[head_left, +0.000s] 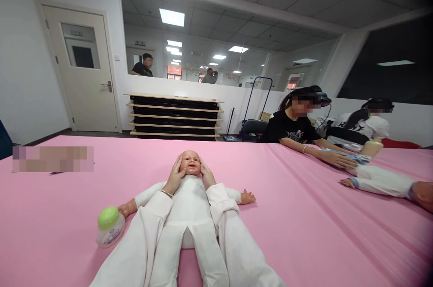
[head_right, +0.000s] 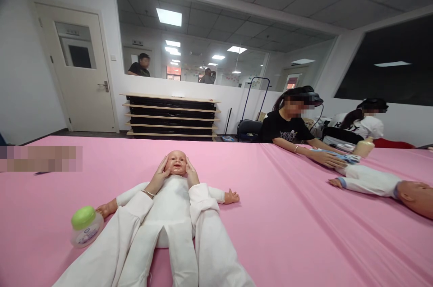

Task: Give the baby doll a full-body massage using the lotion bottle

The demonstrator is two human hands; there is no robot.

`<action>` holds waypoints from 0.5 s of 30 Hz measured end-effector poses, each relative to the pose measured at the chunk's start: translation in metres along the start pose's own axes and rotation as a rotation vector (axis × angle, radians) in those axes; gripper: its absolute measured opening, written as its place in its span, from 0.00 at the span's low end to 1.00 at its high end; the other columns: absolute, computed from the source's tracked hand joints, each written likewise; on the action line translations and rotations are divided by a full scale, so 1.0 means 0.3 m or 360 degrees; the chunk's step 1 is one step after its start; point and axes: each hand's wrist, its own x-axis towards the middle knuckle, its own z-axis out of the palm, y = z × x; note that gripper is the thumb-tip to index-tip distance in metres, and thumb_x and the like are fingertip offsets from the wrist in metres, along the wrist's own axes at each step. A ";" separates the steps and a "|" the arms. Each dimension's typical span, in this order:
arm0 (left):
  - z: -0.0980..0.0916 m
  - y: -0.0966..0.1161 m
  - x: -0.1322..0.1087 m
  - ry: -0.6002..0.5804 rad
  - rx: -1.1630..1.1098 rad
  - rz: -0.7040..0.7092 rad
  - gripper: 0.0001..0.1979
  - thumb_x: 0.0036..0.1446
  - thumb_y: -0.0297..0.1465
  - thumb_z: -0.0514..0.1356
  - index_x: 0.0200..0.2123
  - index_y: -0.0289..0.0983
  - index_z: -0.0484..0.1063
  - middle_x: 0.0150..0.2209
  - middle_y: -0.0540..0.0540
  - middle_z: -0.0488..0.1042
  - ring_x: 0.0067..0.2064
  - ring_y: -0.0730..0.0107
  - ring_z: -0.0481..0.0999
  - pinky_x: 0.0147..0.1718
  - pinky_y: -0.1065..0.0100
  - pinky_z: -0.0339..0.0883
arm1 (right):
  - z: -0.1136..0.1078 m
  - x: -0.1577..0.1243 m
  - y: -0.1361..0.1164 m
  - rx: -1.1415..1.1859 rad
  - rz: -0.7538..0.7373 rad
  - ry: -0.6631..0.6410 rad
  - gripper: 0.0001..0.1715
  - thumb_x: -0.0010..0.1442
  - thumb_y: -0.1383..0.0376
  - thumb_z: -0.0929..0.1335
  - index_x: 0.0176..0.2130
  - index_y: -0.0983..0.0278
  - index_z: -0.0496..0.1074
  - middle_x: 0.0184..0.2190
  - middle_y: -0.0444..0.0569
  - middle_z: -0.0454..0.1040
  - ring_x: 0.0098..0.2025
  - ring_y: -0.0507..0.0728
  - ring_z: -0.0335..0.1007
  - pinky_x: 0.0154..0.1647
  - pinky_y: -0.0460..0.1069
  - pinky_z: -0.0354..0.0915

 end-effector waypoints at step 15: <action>0.018 0.018 -0.008 0.0093 0.0136 0.0110 0.40 0.43 0.40 0.65 0.58 0.36 0.54 0.61 0.38 0.51 0.62 0.54 0.48 0.59 0.56 0.44 | 0.037 -0.046 -0.053 -0.0471 -0.0007 -0.0088 0.64 0.35 0.60 0.76 0.62 0.68 0.44 0.61 0.56 0.46 0.60 0.60 0.51 0.58 0.52 0.56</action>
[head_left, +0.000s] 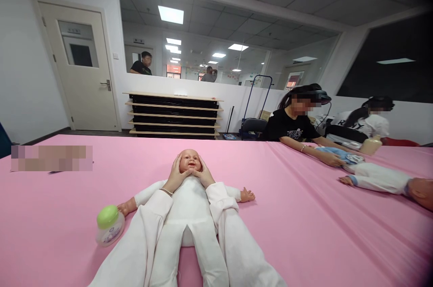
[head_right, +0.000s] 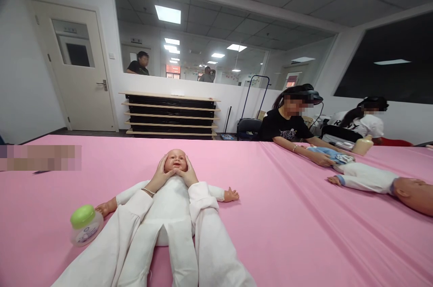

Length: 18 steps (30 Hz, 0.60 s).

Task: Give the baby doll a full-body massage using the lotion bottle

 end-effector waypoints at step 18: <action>-0.029 -0.001 0.009 -0.0066 -0.0140 -0.0057 0.35 0.45 0.39 0.63 0.56 0.35 0.59 0.61 0.39 0.52 0.63 0.56 0.48 0.59 0.58 0.44 | -0.033 0.019 0.039 0.0301 0.0054 -0.0052 0.59 0.37 0.59 0.74 0.62 0.63 0.48 0.61 0.51 0.48 0.59 0.61 0.52 0.58 0.55 0.55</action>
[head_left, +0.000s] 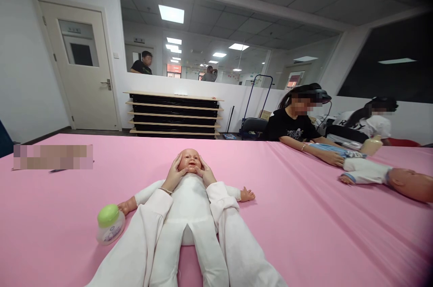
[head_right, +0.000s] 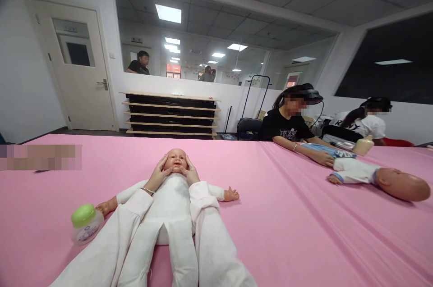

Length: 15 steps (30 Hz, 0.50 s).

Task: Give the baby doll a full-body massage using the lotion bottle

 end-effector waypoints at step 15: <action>0.004 0.004 0.000 0.0032 -0.0176 -0.0140 0.25 0.54 0.35 0.56 0.56 0.35 0.61 0.62 0.42 0.50 0.62 0.59 0.49 0.59 0.60 0.45 | -0.011 0.027 0.027 0.0071 -0.0026 0.0062 0.55 0.38 0.52 0.73 0.60 0.65 0.54 0.60 0.53 0.50 0.59 0.60 0.54 0.58 0.53 0.55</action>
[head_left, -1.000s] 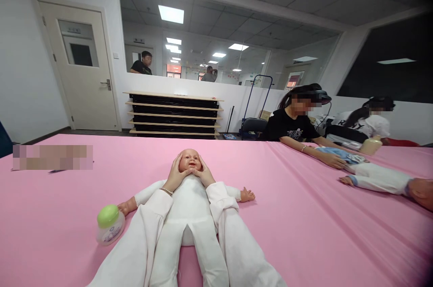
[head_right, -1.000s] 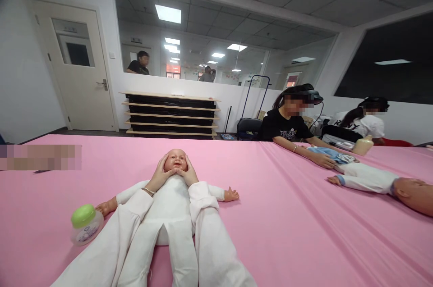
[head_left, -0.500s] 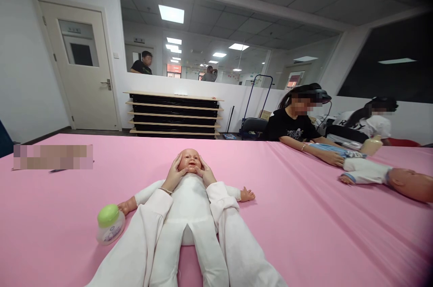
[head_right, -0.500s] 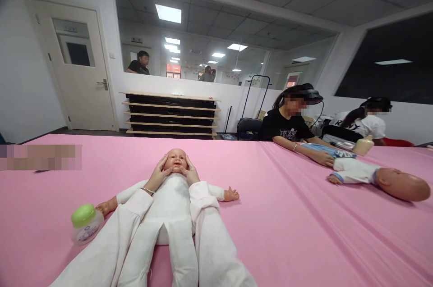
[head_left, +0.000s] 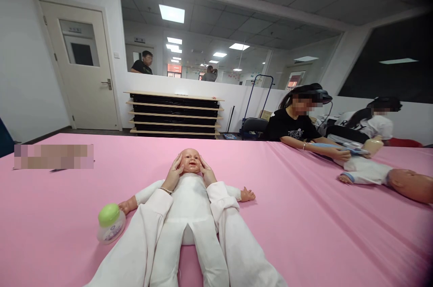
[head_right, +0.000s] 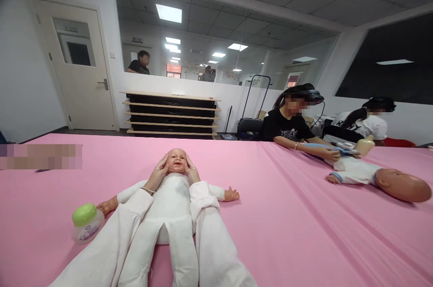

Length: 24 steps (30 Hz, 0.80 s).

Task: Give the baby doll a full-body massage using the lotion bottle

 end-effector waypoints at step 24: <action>-0.017 -0.011 0.002 0.0096 0.0076 0.0015 0.20 0.59 0.34 0.47 0.52 0.34 0.64 0.57 0.42 0.62 0.60 0.64 0.57 0.58 0.61 0.51 | 0.030 -0.049 -0.037 -0.0183 -0.0147 0.0175 0.42 0.42 0.50 0.71 0.52 0.68 0.65 0.54 0.54 0.62 0.55 0.61 0.59 0.57 0.55 0.56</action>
